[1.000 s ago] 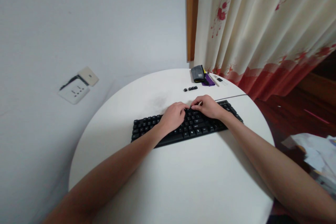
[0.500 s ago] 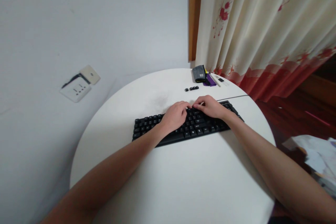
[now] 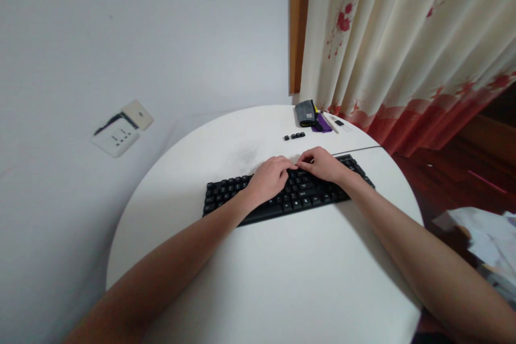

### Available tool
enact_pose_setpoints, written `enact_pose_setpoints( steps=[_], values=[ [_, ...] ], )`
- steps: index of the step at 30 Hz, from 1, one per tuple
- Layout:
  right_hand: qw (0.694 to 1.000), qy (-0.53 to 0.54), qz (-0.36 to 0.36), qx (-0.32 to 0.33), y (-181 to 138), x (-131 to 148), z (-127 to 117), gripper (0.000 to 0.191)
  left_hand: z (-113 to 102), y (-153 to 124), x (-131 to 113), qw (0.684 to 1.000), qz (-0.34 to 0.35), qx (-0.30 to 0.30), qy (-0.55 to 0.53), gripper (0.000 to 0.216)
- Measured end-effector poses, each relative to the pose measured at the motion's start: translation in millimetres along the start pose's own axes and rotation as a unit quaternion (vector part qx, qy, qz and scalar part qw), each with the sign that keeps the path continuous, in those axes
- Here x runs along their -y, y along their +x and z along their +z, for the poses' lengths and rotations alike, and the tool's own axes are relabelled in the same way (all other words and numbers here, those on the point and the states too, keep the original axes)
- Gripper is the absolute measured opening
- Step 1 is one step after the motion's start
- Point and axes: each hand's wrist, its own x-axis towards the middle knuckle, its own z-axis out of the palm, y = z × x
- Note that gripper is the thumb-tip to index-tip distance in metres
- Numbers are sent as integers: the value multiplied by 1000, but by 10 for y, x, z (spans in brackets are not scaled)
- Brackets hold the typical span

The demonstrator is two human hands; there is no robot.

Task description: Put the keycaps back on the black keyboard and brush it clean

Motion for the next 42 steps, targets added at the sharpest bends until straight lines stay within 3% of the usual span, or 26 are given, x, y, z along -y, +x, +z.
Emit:
enact_pose_setpoints(
  steps=[11, 29, 42],
  values=[
    [999, -23, 24, -4, 17, -25, 39, 11, 18, 5, 27, 999, -15, 20, 23, 34],
    [997, -82, 3, -1, -16, 89, -26, 20, 3, -3, -23, 997, -22, 27, 64, 36],
    [997, -72, 12, -2, -24, 94, -13, 15, 0, 3, -22, 997, -26, 34, 59, 35]
  ],
)
